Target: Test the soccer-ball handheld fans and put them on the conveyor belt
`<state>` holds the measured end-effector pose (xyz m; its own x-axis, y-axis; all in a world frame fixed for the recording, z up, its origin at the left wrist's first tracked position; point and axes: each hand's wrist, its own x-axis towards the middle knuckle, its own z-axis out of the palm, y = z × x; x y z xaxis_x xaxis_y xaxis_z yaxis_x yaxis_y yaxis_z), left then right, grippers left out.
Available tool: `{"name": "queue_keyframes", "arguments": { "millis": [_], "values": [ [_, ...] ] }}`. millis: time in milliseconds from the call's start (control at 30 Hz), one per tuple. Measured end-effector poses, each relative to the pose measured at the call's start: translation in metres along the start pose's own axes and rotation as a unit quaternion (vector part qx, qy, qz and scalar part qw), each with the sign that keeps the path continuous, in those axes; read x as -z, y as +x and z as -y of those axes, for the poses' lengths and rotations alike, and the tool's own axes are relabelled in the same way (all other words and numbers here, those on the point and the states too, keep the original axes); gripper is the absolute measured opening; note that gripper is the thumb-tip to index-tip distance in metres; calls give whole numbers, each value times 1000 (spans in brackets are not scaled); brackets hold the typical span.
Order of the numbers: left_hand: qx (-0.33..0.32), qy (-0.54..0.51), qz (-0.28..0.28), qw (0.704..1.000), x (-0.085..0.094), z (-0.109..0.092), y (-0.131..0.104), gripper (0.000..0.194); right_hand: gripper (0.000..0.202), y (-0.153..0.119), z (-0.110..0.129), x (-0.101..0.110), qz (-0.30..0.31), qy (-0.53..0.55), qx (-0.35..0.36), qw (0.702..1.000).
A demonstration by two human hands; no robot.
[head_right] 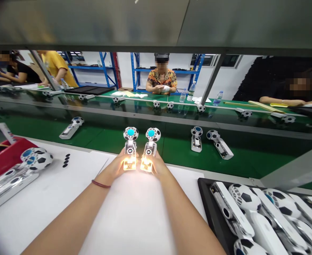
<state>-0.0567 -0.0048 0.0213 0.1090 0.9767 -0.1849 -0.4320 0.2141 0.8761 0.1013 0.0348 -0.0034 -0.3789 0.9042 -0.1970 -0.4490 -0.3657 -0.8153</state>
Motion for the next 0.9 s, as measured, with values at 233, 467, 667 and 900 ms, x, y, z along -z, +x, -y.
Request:
{"name": "queue_keyframes", "arguments": {
  "millis": [233, 467, 667, 900],
  "values": [
    [11, 5, -2, 1000, 3, 2, 0, 42, 42, -3, 2, -2, 8, -4, -12, 1000],
    [-10, -14, 17, 1000, 7, 8, 6, 46, 44, 0, 0, 0, 13, 4, -11, 1000],
    [-19, -31, 13, 999, 10, 11, 9, 46, 48, 2, -2, 2, 8, 18, -7, 1000],
    [-29, -26, 21, 999, 12, 13, 12, 44, 47, 0, -1, 1, 15, 21, -5, 1000]
  ]
}}
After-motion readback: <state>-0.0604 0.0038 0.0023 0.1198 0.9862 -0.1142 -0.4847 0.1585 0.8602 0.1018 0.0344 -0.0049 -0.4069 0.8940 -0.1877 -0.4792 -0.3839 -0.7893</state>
